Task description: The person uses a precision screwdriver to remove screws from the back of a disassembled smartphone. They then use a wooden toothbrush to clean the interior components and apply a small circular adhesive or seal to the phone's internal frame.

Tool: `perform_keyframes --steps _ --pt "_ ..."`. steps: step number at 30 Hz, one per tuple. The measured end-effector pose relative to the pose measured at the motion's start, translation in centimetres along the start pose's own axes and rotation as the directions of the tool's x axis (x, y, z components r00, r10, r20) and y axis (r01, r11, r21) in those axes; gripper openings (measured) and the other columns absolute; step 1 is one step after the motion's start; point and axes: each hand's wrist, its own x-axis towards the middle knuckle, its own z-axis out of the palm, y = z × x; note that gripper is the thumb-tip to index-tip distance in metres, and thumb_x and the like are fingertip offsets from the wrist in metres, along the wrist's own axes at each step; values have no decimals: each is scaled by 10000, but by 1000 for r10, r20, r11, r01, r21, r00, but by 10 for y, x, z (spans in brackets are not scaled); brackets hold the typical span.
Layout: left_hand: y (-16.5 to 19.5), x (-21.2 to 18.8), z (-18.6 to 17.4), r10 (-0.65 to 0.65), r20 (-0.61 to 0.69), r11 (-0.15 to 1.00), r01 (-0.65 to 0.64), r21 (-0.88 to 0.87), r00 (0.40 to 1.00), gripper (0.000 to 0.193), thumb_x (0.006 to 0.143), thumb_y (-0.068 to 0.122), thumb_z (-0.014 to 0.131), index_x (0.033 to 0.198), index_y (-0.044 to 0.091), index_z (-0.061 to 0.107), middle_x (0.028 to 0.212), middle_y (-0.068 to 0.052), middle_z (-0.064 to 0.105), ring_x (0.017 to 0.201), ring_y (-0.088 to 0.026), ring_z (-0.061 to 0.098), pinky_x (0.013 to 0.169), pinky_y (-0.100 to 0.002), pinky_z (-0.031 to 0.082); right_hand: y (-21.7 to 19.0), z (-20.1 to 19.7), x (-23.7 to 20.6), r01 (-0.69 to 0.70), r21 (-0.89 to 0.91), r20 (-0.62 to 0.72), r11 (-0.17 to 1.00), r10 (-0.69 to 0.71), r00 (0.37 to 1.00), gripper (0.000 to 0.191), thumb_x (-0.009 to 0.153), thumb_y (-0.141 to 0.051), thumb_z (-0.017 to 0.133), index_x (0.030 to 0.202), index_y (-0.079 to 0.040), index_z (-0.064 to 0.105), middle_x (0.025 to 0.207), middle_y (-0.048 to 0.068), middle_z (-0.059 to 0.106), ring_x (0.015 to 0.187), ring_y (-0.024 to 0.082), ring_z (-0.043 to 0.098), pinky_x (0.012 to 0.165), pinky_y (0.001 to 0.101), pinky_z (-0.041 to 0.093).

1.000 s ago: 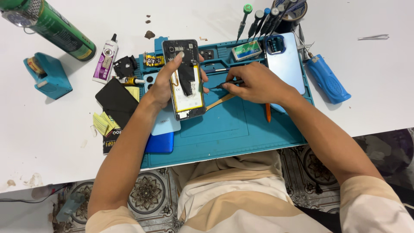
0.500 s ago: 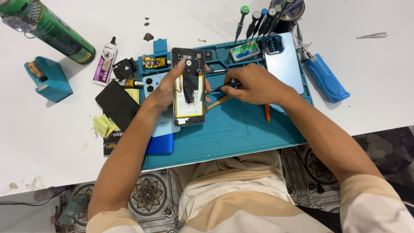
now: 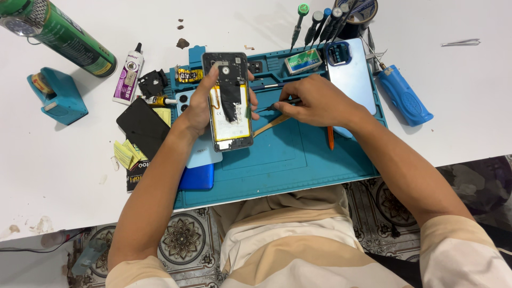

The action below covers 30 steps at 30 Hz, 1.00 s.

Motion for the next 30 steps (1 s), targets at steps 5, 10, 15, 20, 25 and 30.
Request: perform_keyframes --steps 5,10,15,20,25,30 --pt "1 -1 -1 -21 -43 1000 20 -22 999 822 973 714 383 1407 25 500 1052 -213 700 932 -386 761 777 -478 659 -3 4 2 -34 -15 29 999 35 999 316 949 -349 678 914 -50 773 579 97 658 450 221 578 470 381 438" --pt "-4 1 1 -83 -24 996 84 40 996 828 965 719 357 1403 35 519 1037 -201 709 909 -365 768 753 -461 663 -4 4 2 -19 -16 26 1000 19 999 337 958 -360 659 906 -46 773 577 93 652 454 224 578 464 391 439" --pt "-5 2 2 -143 -17 987 144 76 990 826 959 716 374 1398 34 532 1029 -192 711 902 -353 772 744 -453 662 -4 3 4 -81 -51 60 995 84 995 359 966 -386 650 891 -57 774 561 99 648 458 252 575 481 412 437" --pt "-3 2 3 -177 -38 978 180 105 983 832 948 726 382 1385 36 542 1018 -179 716 892 -336 776 735 -437 659 0 -1 2 -13 -73 -20 997 11 1000 352 963 -369 660 875 -47 774 574 112 642 480 251 591 501 411 455" --pt "-3 1 3 -160 -43 980 164 113 986 821 957 716 406 1392 33 540 1032 -187 715 898 -342 772 752 -435 653 1 -3 2 -32 -84 -30 996 30 999 354 958 -374 661 868 -50 771 575 105 642 488 248 607 505 405 467" --pt "-4 -1 2 -77 33 993 73 93 997 792 980 707 400 1394 45 531 1042 -174 719 909 -317 775 785 -419 661 0 1 2 -31 -75 -8 997 31 999 351 959 -379 661 891 -52 767 554 111 629 481 260 600 509 416 457"
